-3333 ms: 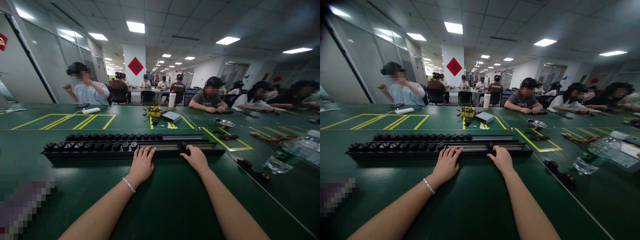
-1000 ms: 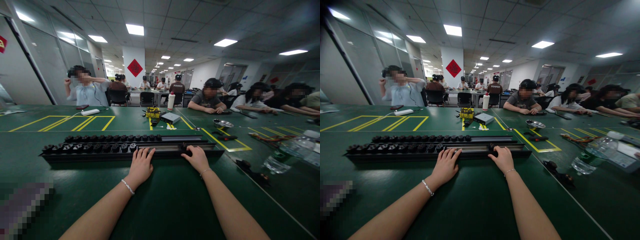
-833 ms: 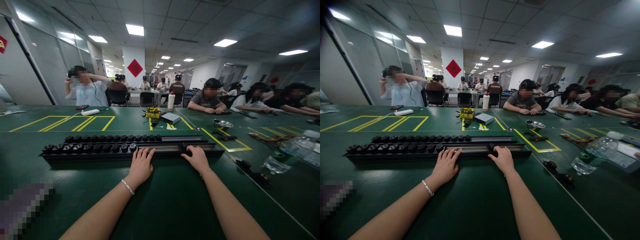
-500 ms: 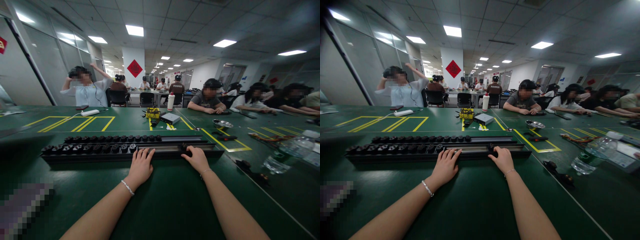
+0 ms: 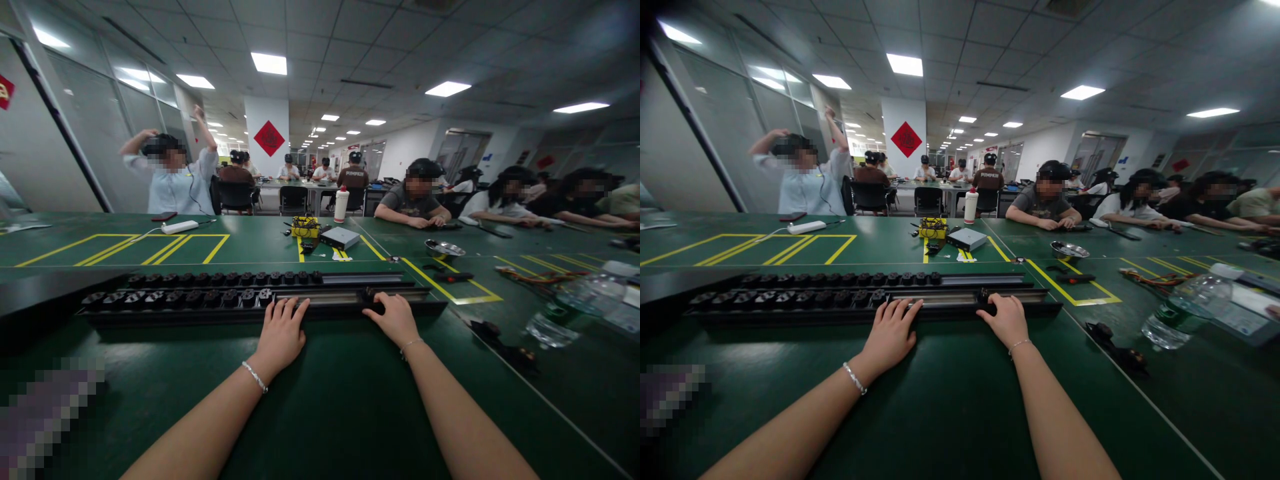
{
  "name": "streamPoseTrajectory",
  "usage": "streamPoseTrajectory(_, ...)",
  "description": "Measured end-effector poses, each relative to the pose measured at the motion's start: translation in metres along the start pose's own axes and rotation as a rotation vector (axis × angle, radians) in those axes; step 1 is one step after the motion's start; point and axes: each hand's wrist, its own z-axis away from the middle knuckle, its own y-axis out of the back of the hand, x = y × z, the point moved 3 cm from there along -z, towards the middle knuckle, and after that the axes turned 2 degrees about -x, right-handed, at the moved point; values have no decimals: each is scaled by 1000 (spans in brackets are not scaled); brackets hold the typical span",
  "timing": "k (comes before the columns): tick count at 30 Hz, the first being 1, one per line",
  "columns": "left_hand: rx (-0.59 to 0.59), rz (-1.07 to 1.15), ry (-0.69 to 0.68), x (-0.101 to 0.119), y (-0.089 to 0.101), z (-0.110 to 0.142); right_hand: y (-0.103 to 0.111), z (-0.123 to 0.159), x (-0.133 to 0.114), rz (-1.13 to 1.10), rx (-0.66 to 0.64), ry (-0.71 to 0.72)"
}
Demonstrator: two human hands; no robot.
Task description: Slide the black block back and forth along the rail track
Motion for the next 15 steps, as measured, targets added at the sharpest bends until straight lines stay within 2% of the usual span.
streamPoseTrajectory(15, 12, 0, -4, 1, 1, 0, -2, 1, 1, -9, 31, 4)
